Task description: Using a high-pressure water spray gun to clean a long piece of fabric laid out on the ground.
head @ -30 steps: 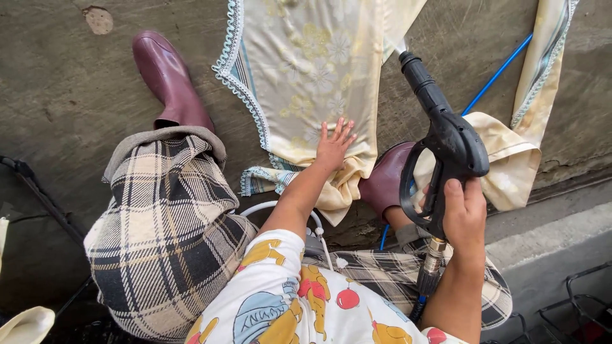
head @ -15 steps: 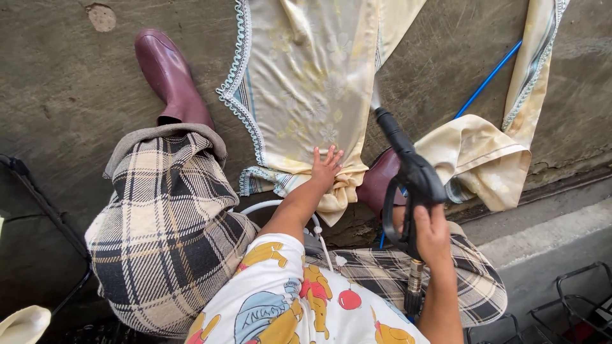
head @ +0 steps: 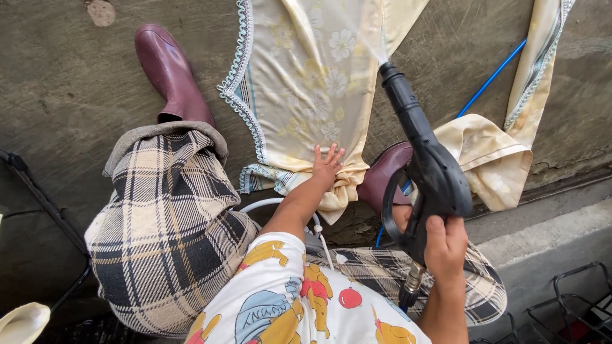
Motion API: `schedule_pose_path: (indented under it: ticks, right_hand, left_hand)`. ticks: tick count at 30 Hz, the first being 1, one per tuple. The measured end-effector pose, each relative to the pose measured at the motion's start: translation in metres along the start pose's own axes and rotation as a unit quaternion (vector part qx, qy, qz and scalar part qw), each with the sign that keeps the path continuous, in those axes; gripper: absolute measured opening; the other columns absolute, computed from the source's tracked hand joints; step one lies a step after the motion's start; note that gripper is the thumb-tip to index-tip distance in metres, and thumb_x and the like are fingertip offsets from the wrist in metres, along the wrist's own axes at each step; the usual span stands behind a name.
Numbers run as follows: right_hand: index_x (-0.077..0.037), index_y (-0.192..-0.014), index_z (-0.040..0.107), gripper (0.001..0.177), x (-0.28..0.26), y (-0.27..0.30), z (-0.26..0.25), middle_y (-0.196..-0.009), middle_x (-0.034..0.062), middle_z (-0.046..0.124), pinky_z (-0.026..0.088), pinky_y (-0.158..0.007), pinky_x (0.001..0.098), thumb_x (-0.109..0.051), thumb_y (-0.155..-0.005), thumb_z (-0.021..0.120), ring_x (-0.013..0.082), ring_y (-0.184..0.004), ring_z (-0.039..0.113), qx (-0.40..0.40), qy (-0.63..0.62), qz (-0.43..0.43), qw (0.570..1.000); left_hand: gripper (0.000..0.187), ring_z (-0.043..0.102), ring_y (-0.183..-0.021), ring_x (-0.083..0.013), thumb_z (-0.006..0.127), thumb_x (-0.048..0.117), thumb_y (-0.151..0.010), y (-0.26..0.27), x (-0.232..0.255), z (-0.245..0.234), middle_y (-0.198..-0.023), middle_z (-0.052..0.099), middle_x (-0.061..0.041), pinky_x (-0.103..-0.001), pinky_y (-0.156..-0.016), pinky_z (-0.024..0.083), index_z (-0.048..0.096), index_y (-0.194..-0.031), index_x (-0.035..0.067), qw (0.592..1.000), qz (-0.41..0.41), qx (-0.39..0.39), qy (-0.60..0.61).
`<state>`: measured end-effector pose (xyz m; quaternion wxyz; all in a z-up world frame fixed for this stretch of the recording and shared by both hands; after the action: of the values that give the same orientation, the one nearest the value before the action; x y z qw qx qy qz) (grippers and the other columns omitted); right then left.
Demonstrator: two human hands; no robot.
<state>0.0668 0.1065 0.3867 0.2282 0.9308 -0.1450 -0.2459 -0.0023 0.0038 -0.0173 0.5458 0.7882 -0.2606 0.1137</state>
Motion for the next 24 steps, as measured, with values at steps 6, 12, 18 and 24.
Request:
schedule_pose_path:
  ticks: [6,12,18,24]
  right_hand:
    - [-0.005,-0.127,0.061,0.03,0.033,0.003,0.026,-0.099,0.0197,0.069,0.049,-0.093,0.0524,-0.025,-0.105,0.053,0.0278,-0.096,0.064,-0.055,-0.045,-0.001,0.997]
    - [-0.012,-0.114,0.058,0.03,-0.002,-0.018,0.055,-0.08,0.0132,0.077,0.053,-0.084,0.0521,-0.04,-0.104,0.053,0.0355,-0.083,0.074,-0.145,-0.002,0.041,0.989]
    - [-0.013,-0.112,0.059,0.029,-0.063,-0.023,0.046,-0.08,0.0165,0.077,0.055,-0.08,0.0529,-0.04,-0.101,0.055,0.0367,-0.085,0.075,-0.129,-0.013,0.011,0.991]
    - [-0.011,-0.114,0.062,0.024,-0.064,0.007,0.027,-0.082,0.0171,0.072,0.057,-0.079,0.0461,-0.031,-0.101,0.057,0.0353,-0.081,0.074,-0.074,-0.047,-0.04,0.995]
  left_hand:
    - [0.058,-0.024,-0.154,-0.0393,0.035,0.04,-0.11,-0.004,-0.001,0.002,-0.172,-0.017,0.001,-0.084,-0.113,-0.005,0.018,-0.164,0.029,1.0,-0.001,0.002,0.007]
    - [0.056,-0.024,-0.154,-0.04,0.031,0.031,-0.111,0.018,-0.001,-0.012,-0.172,-0.018,0.001,-0.084,-0.112,-0.004,0.016,-0.165,0.028,1.0,-0.003,0.001,0.0]
    - [0.058,-0.026,-0.153,-0.0411,0.035,0.029,-0.11,0.017,-0.002,-0.014,-0.171,-0.022,0.0,-0.085,-0.112,-0.005,0.014,-0.165,0.028,1.0,0.002,-0.012,-0.007]
    - [0.07,-0.028,-0.151,-0.0425,0.048,0.036,-0.106,-0.008,-0.001,0.0,-0.169,-0.025,-0.002,-0.086,-0.112,-0.005,0.012,-0.165,0.027,1.0,0.007,-0.023,-0.009]
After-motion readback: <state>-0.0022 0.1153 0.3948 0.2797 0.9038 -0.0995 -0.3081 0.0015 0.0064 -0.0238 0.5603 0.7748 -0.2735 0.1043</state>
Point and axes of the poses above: each hand's wrist, its own y-axis away from the middle knuckle, its own z-axis out of the palm, x = y × z, the point moved 2 cm from there along -y, towards the middle knuckle
